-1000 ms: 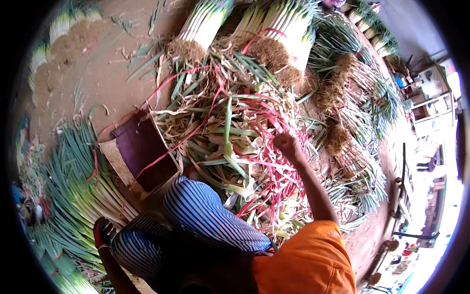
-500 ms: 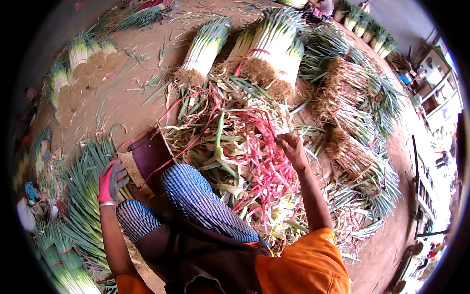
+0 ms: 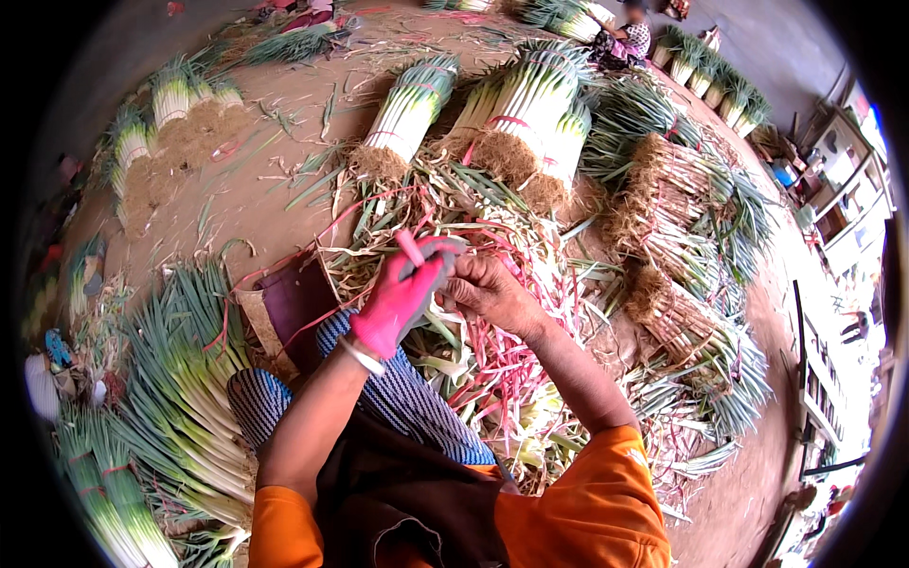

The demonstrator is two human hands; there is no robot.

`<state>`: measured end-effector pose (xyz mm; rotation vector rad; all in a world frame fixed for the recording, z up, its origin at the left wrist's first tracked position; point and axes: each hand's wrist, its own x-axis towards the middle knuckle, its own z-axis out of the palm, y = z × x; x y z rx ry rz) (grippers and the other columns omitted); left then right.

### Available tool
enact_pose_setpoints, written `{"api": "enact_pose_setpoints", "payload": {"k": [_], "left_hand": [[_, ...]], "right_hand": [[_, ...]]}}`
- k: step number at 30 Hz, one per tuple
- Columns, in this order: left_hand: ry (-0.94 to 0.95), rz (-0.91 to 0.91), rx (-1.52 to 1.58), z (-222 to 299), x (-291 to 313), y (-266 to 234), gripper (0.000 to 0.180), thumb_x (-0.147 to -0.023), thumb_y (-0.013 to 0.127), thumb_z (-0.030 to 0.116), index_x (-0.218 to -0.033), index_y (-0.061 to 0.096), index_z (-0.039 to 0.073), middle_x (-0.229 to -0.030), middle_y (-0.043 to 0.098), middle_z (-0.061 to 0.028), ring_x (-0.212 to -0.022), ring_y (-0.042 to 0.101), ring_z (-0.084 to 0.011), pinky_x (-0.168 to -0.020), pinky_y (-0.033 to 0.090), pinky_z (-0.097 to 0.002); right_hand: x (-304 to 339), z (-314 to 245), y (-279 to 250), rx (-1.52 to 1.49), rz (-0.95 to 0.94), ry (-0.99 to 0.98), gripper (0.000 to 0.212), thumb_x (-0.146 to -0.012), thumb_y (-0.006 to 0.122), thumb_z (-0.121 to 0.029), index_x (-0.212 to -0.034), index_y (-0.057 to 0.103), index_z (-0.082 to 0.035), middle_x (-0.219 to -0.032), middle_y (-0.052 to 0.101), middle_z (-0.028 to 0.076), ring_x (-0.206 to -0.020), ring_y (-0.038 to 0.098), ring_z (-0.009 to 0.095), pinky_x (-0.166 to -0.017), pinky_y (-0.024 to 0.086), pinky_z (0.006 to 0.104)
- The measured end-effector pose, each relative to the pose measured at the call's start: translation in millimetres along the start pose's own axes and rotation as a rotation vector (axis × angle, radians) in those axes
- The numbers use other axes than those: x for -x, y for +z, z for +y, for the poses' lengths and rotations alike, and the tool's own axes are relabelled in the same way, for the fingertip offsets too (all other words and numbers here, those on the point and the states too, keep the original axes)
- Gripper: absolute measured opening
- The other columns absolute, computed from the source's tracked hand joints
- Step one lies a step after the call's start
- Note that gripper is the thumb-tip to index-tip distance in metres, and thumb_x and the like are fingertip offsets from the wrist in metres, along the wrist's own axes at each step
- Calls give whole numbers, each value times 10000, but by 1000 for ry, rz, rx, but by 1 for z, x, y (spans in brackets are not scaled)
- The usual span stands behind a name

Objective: The person bundles leeks using red ribbons and trims the roots and ends of the bundled leeks with a knife on a wooden block.

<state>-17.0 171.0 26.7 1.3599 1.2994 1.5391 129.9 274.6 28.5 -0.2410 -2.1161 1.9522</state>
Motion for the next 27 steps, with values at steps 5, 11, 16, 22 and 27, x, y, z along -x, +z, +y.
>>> {"api": "enact_pose_setpoints", "payload": {"k": [5,11,16,22,27], "left_hand": [[-127,258,58,-6,-2,-37,291,-946,481,305,-1011,588,41,-893,640,-69,-789,635,-158,-617,521,-264],[-558,357,273,-2,26,-119,410,-895,508,476,-954,549,72,-627,543,-29,-452,485,-108,-389,354,-232],[-413,492,500,-15,46,-157,352,-889,549,427,-893,592,77,-668,613,-45,-506,551,-152,-434,423,-262],[-218,650,876,-47,75,-232,289,-923,512,301,-961,607,30,-914,670,-123,-830,659,-246,-730,565,-392],[-249,657,848,-38,88,-232,327,-932,485,312,-1025,595,19,-968,661,-143,-856,650,-272,-780,555,-425]], "right_hand": [[26,22,-19,45,216,-15,247,-922,567,-279,-881,628,-43,-620,492,-69,-526,416,17,-466,317,180],[82,63,-54,-2,300,280,295,-892,615,-307,-699,621,-84,-573,388,-109,-514,326,17,-450,252,222],[115,112,-80,-329,462,306,234,-884,627,-282,-790,637,-68,-531,409,-86,-417,283,21,-392,197,198],[140,161,-93,-384,601,367,202,-902,602,-262,-819,617,-79,-535,374,-96,-414,265,20,-392,178,213],[140,201,-83,-138,751,511,273,-886,612,-316,-919,662,-50,-564,529,-25,-420,362,37,-344,259,218]]}}
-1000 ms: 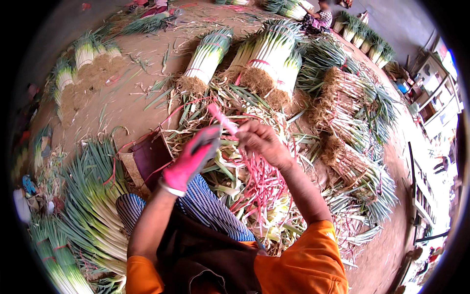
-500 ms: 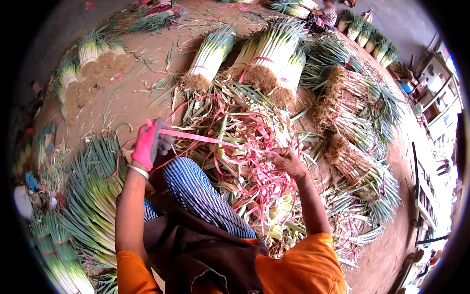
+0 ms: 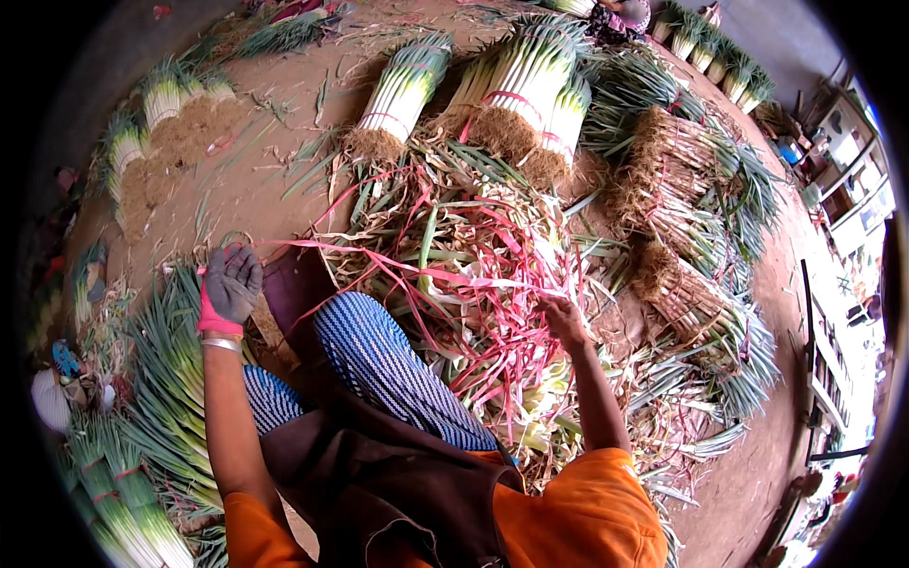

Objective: The person bundles leeks using red ribbons and trims the roots and ends of the bundled leeks with a knife on a wooden block.

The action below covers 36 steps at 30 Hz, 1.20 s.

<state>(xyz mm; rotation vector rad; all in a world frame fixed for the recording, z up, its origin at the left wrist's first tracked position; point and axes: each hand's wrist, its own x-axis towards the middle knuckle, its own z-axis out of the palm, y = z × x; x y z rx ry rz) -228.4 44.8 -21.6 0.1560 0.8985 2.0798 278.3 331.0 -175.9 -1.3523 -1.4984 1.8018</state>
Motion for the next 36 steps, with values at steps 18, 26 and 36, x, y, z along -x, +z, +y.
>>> {"api": "enact_pose_setpoints", "payload": {"k": [18,26,36], "left_hand": [[-141,-391,33,-30,22,76,351,-969,397,332,-997,635,75,-899,684,-120,-831,661,-243,-728,540,-393],[-216,-373,-495,-116,29,112,341,-948,429,383,-906,531,61,-707,615,-115,-556,587,-221,-483,462,-321],[-217,-1071,-1618,-210,96,179,505,-825,588,130,-1294,411,68,-889,642,-69,-712,611,-142,-608,484,-312]], "right_hand": [[-39,-47,-64,126,256,-484,85,-826,641,-69,-863,666,4,-723,621,0,-654,511,54,-589,394,220],[-7,-117,-151,-269,512,-462,134,-901,539,-178,-876,575,-52,-708,600,27,-595,587,105,-527,454,209],[30,-192,-92,-63,56,-548,159,-905,590,-212,-915,625,-57,-637,550,-57,-491,452,14,-432,352,174]]}}
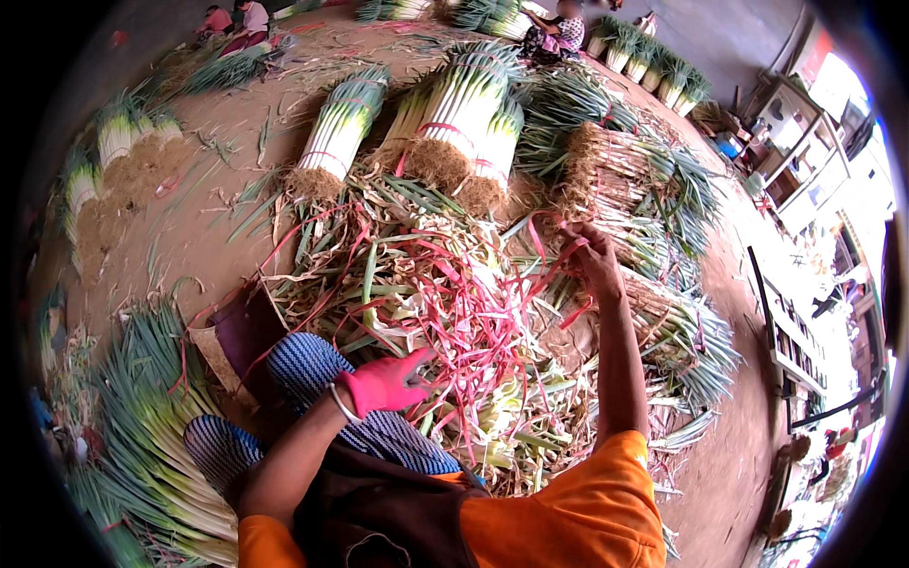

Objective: The person bundles leeks using red ribbons and trims the roots and ends of the bundled leeks with a knife on a wooden block.

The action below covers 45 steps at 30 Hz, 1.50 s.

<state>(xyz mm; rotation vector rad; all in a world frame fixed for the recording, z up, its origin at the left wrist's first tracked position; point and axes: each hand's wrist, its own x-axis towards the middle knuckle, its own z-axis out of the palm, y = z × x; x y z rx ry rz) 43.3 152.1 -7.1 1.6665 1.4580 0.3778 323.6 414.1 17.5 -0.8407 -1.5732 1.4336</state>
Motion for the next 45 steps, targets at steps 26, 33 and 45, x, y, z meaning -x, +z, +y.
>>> {"api": "enact_pose_setpoints", "payload": {"k": [26,33,45], "left_hand": [[405,505,1991,-83,28,-87,283,-960,424,292,-761,513,111,-585,375,38,-534,380,-117,-679,454,-321],[563,545,1939,-145,88,-117,262,-955,430,260,-792,536,85,-615,392,10,-512,324,-93,-500,309,-236],[238,1104,1157,-96,103,-132,236,-951,487,265,-1097,557,94,-754,530,31,-613,494,-88,-561,449,-263]], "right_hand": [[68,87,102,-184,-645,440,229,-924,564,-264,-996,644,-62,-615,440,-78,-468,323,24,-415,270,193],[88,151,3,-198,-34,608,232,-949,499,-272,-798,545,-102,-508,337,-78,-386,272,25,-341,194,201],[81,221,-37,649,293,206,265,-915,536,-271,-1021,603,-38,-740,585,57,-625,553,170,-603,464,309]]}}
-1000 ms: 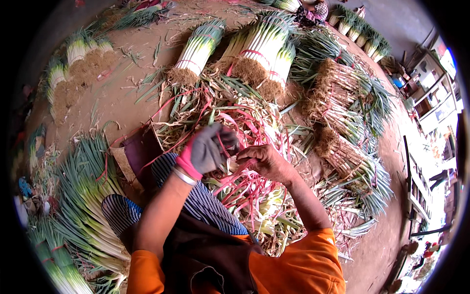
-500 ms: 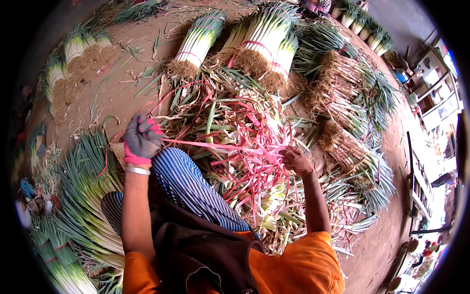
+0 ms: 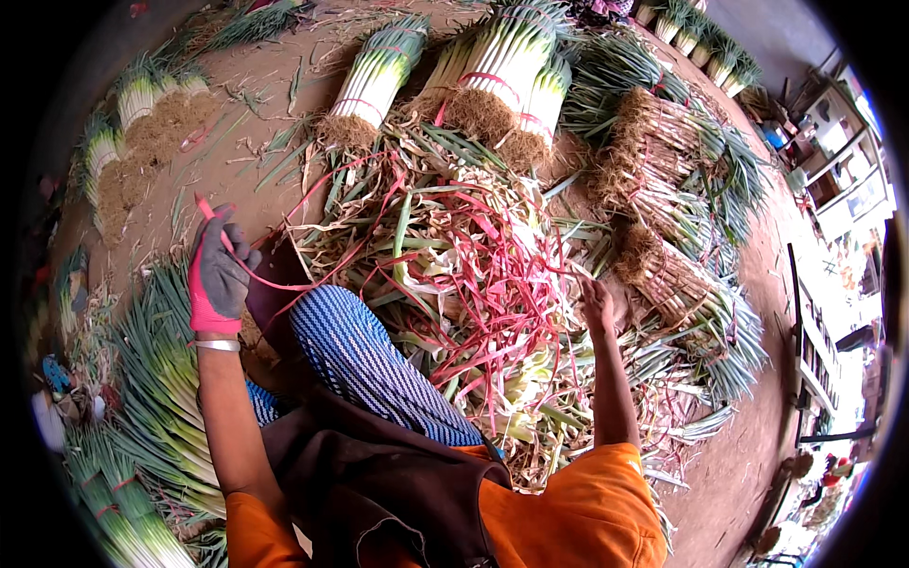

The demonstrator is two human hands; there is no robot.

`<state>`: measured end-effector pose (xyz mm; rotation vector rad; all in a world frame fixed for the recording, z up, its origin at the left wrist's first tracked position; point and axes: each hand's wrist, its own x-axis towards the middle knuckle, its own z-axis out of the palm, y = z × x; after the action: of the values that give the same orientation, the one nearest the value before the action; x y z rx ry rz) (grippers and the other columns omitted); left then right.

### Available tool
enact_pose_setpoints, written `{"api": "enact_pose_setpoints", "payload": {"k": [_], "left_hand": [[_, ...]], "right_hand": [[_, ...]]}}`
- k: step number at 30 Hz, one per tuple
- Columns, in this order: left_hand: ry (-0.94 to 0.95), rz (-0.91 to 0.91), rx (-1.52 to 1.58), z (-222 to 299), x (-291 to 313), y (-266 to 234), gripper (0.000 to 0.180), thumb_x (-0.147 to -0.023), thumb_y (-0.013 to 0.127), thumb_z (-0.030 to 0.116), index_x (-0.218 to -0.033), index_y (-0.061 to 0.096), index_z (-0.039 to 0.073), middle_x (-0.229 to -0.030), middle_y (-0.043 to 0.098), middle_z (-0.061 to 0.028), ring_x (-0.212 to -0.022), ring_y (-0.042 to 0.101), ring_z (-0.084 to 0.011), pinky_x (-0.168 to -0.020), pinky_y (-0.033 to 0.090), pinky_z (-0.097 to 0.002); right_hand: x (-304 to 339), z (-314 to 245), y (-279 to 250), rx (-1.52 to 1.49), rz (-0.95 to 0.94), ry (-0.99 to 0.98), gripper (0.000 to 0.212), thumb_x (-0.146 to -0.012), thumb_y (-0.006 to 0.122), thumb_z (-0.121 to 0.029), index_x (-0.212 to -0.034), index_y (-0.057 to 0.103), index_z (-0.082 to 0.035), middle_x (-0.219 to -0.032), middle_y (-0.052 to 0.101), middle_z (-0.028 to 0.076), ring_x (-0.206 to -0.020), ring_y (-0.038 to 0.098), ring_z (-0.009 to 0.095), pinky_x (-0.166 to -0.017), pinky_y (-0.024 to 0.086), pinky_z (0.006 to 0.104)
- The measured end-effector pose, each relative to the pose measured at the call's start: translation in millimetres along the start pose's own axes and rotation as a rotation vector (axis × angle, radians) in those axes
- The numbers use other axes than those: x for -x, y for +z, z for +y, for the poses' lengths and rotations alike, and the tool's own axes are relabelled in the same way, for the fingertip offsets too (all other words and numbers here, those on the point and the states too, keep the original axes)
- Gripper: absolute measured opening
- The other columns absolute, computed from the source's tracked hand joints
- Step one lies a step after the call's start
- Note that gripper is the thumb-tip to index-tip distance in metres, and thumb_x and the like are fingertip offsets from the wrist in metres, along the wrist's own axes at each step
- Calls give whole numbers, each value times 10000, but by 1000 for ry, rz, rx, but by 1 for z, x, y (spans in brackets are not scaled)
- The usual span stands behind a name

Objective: The person bundles leeks using red ribbons and trims the roots and ends of the bundled leeks with a knife on a wooden block.

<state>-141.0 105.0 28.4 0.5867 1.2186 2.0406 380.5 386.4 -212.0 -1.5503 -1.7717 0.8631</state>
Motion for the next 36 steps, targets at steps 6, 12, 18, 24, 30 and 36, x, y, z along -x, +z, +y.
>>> {"api": "enact_pose_setpoints", "payload": {"k": [6,12,18,24,30,36], "left_hand": [[88,-67,-252,-1,21,15,272,-939,504,175,-1122,541,-23,-955,621,-89,-877,611,-171,-833,493,-337],[-63,-229,-245,-7,39,34,279,-926,515,188,-1118,540,-12,-1066,592,-111,-918,589,-167,-837,498,-340],[-142,-134,-304,-11,50,32,281,-937,473,187,-1152,523,14,-788,568,-43,-439,379,-36,-355,230,-165],[-276,-216,-62,-31,42,21,296,-963,461,280,-1118,528,36,-642,471,9,-397,327,-41,-345,239,-177],[-318,-111,-120,-35,59,29,271,-976,431,288,-1060,528,50,-675,485,0,-468,406,-68,-389,318,-198],[-331,-180,-142,-40,64,26,236,-966,447,259,-1030,543,53,-882,616,-88,-606,562,-128,-489,458,-234]], "right_hand": [[6,-89,27,286,318,-305,260,-763,641,-144,-1012,593,-90,-1000,564,160,-976,523,354,-836,422,446],[16,2,73,267,-28,3,201,-754,661,-278,-854,653,-103,-802,607,131,-717,597,298,-641,483,397],[44,-1,104,394,-65,44,254,-727,734,-288,-835,661,-70,-751,652,125,-710,624,276,-652,487,359],[-2,66,97,-249,-40,-57,192,-830,655,-182,-794,649,6,-671,623,14,-623,524,73,-568,423,229],[-11,-3,120,-462,-77,271,239,-845,624,-222,-889,666,9,-635,610,34,-509,543,109,-452,407,251],[-23,-18,151,-86,-210,364,264,-751,653,-273,-796,692,-16,-714,680,121,-646,641,218,-634,487,335]]}}
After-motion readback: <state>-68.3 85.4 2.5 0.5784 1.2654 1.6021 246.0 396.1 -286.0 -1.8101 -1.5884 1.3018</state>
